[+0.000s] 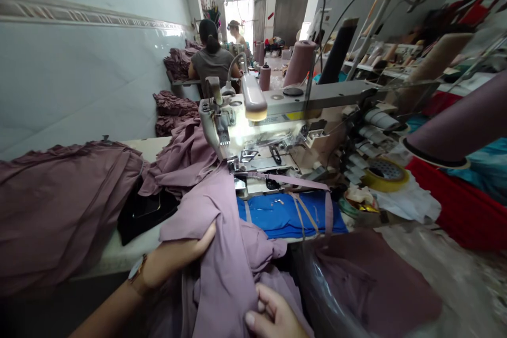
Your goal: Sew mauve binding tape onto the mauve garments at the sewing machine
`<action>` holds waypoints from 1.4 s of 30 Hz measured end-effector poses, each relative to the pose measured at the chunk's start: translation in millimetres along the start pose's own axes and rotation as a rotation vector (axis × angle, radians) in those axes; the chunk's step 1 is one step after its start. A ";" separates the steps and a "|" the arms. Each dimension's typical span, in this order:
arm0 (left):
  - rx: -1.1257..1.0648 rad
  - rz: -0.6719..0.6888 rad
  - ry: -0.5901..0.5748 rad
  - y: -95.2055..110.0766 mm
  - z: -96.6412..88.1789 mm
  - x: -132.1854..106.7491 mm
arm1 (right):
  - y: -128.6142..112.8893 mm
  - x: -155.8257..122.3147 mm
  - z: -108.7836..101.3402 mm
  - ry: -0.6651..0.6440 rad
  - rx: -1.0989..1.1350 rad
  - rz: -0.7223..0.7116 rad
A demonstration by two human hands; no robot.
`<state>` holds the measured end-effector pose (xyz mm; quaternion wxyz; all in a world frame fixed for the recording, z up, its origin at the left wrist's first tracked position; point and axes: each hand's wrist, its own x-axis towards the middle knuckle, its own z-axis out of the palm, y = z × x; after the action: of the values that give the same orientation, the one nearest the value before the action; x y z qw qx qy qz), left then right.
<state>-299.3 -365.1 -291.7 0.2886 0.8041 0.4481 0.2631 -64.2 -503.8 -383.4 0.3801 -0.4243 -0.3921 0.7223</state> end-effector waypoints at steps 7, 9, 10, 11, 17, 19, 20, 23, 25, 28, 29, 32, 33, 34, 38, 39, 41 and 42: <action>0.274 0.068 -0.075 0.9 -13.3 32.7 | -32.0 16.1 -5.1 0.104 -0.040 -0.002; 0.338 0.044 0.002 7.1 -18.1 44.2 | -44.3 20.0 -5.8 0.149 -0.047 -0.007; 0.373 0.013 0.049 11.7 -20.4 50.1 | -50.5 22.3 -5.7 0.163 -0.044 -0.013; 0.406 -0.030 0.091 16.6 -22.7 55.8 | -56.7 24.6 -5.3 0.172 -0.038 -0.022; 0.417 -0.173 0.236 32.0 -33.3 82.2 | -90.1 39.8 -2.1 0.096 0.018 -0.093; 0.360 -0.186 0.307 30.8 -36.0 88.5 | -96.1 46.0 -2.0 0.081 0.036 -0.107; 0.324 -0.182 0.328 30.1 -37.4 91.5 | -97.9 49.4 -2.1 0.084 0.042 -0.111; 0.255 -0.153 0.319 30.1 -41.7 99.4 | -100.7 60.1 -2.1 0.103 0.061 -0.120; 0.250 -0.144 0.281 30.8 -44.5 103.5 | -102.2 67.0 -1.8 0.109 0.070 -0.133; 0.241 -0.120 0.169 30.1 -49.3 107.2 | -104.4 76.6 -1.1 0.121 0.079 -0.159; 0.244 -0.111 0.117 29.1 -51.3 107.8 | -105.1 79.5 -0.9 0.123 0.081 -0.165; 0.279 -0.076 -0.008 24.4 -58.4 110.7 | -107.5 87.4 0.2 0.119 0.088 -0.174; 0.287 -0.057 -0.018 22.7 -61.0 112.8 | -108.7 89.8 0.7 0.117 0.088 -0.174; 0.288 -0.036 -0.011 21.1 -63.6 115.9 | -110.1 92.2 1.2 0.114 0.087 -0.173; 0.201 0.044 0.066 15.5 -73.4 138.8 | -118.6 102.8 3.0 0.113 0.087 -0.188; 0.179 0.064 0.082 14.5 -75.5 146.1 | -120.9 105.7 3.2 0.114 0.093 -0.193; 0.170 0.096 0.122 13.9 -78.5 158.5 | -124.7 111.4 3.4 0.118 0.115 -0.202; 0.191 0.094 0.148 14.8 -79.2 162.0 | -125.7 113.8 3.3 0.123 0.130 -0.204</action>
<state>-270.4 -212.0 -199.6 0.1641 0.8266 0.4529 0.2909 -80.0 -353.5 -306.5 0.5017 -0.4003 -0.3613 0.6764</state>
